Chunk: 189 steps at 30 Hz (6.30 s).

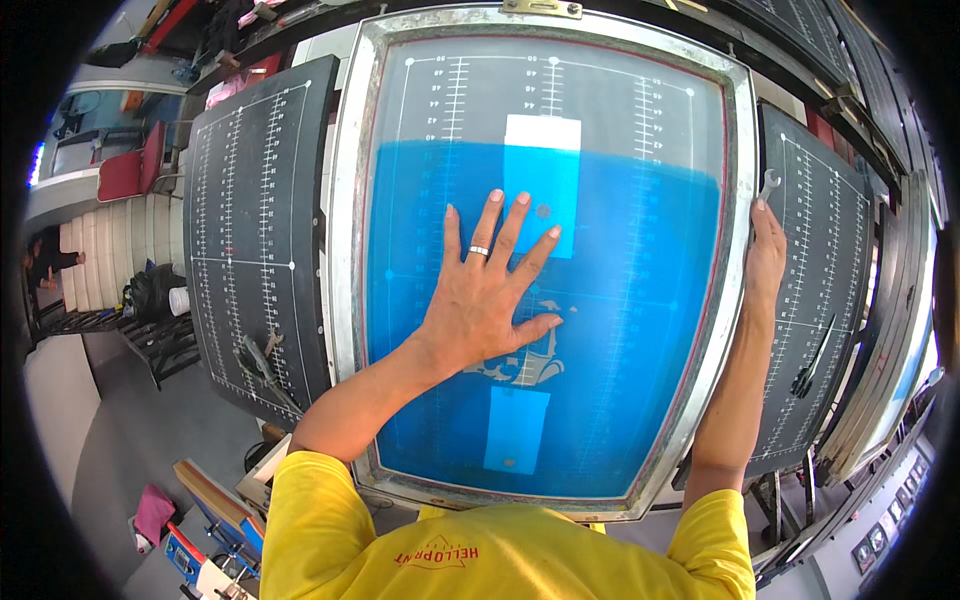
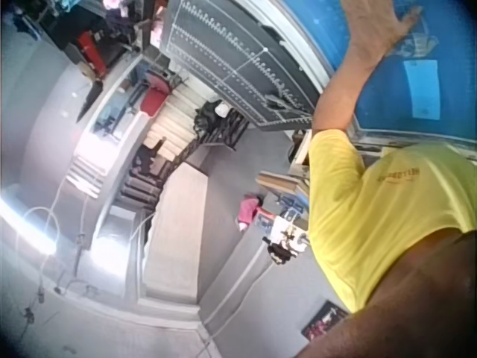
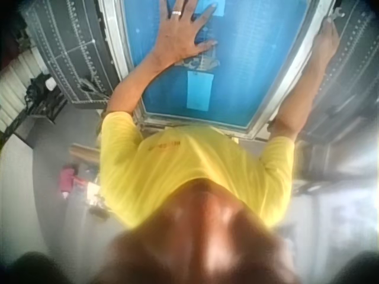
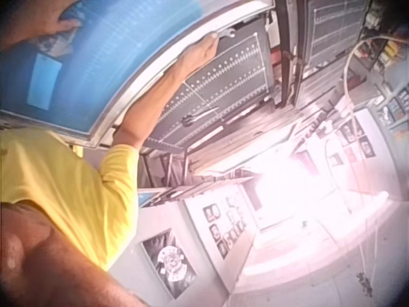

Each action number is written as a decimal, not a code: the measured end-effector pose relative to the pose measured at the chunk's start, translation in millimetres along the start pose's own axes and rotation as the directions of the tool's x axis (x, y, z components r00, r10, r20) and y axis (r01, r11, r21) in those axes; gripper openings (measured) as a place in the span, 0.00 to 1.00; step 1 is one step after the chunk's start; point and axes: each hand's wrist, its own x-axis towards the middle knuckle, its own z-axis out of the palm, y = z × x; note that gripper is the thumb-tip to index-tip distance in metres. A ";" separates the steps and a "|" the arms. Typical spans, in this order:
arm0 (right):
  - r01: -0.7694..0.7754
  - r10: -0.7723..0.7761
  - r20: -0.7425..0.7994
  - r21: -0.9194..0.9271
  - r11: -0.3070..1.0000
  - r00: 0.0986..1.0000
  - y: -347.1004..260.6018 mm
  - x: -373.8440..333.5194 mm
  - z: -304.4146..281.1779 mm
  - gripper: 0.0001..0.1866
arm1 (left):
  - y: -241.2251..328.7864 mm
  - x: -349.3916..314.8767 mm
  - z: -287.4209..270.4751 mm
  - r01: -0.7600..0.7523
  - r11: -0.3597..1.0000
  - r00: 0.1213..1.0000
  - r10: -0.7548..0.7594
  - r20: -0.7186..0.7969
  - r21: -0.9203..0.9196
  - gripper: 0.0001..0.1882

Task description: The person aligns and secures a screen printing frame on a workbench, using a wrench to tighten bolts and applying tape to the edges of the frame.

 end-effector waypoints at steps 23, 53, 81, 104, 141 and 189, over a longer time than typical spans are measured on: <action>-0.029 0.030 0.060 -0.022 0.999 0.998 -12.7 -8.0 2.4 0.23 | 4.3 2.7 -15.9 0.024 1.000 0.994 -0.024 0.102 0.004 0.47; 0.135 -0.130 0.034 -0.271 0.953 0.991 -1.2 5.7 -3.1 0.22 | 5.0 2.7 -24.5 0.011 1.000 0.996 -0.009 0.086 -0.012 0.46; 0.353 -0.526 0.015 -0.759 0.548 0.850 -26.3 -22.6 19.1 0.15 | 9.2 -11.2 1.8 0.008 0.972 0.999 0.001 -0.041 0.234 0.46; 0.203 -0.251 -0.031 -0.499 0.843 0.967 -88.4 178.7 50.3 0.17 | 6.8 -1.2 -11.3 -0.020 0.998 0.998 0.016 0.057 0.056 0.47; 0.170 -0.209 -0.032 -0.466 0.868 0.977 -76.5 207.2 76.2 0.11 | 1.8 1.4 -13.0 -0.017 0.999 0.995 0.021 0.099 -0.034 0.48; 0.126 -0.141 -0.004 -0.422 0.898 0.990 -97.9 173.6 54.5 0.19 | 0.7 -0.1 -12.1 -0.018 0.998 0.995 0.023 0.095 -0.058 0.48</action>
